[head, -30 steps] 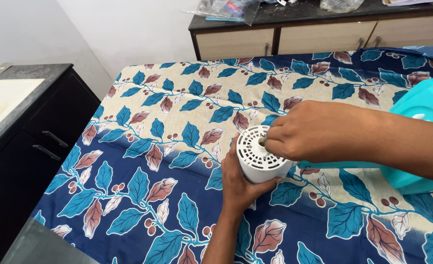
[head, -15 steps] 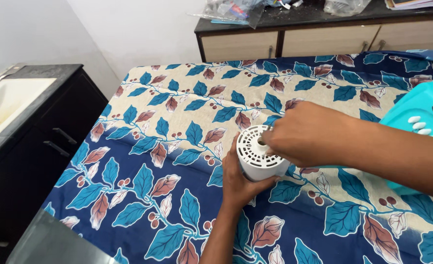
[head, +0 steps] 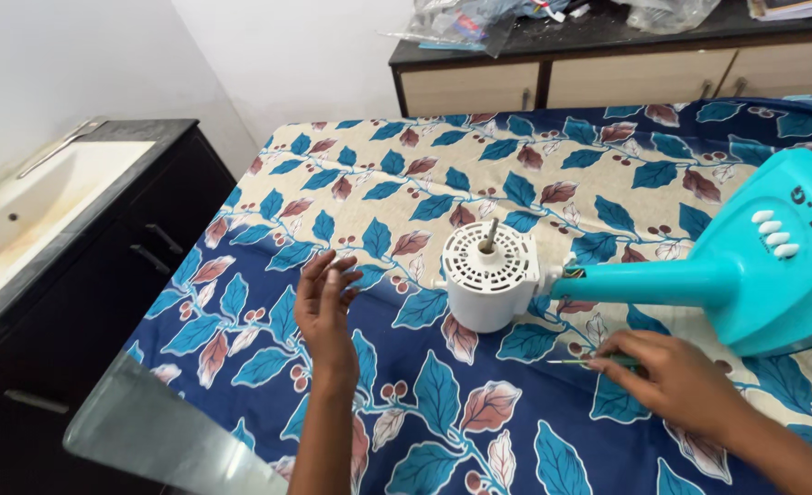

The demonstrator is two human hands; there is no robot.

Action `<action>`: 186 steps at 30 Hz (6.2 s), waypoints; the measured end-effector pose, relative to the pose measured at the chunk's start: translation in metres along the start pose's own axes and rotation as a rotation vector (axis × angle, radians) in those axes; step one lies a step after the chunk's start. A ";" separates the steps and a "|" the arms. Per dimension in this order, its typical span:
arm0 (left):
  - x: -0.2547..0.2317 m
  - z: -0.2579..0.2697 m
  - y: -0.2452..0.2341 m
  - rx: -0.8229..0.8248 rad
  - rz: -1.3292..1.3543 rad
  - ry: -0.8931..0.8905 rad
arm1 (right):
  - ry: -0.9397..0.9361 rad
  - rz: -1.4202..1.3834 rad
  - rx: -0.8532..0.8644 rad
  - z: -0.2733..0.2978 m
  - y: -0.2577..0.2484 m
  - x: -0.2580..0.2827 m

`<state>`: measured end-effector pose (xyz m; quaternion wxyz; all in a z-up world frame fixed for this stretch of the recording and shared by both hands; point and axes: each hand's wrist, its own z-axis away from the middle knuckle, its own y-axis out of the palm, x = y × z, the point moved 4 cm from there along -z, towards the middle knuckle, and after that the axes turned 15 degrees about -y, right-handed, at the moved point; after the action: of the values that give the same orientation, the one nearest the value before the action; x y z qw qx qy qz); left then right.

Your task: The person uses a screwdriver to tighten the central hub of a disassembled electric fan. They then attach the front wire cage to the fan head and secure it by hand.

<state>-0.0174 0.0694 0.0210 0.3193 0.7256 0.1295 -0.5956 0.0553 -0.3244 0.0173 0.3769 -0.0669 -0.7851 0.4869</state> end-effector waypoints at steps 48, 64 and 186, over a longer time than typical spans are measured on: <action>0.040 -0.007 -0.031 -0.134 -1.234 0.411 | -0.206 0.134 -0.216 0.017 0.032 -0.025; 0.069 0.152 0.122 0.322 -0.170 -0.153 | -0.548 0.071 -0.305 0.022 0.033 0.045; 0.071 0.031 0.129 0.314 -0.286 0.528 | -0.351 -0.129 -0.431 -0.088 -0.026 0.055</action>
<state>0.0494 -0.0618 -0.0095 0.0723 0.8696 0.2150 -0.4385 0.0806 -0.2493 0.0892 0.2425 -0.0102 -0.9263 0.2882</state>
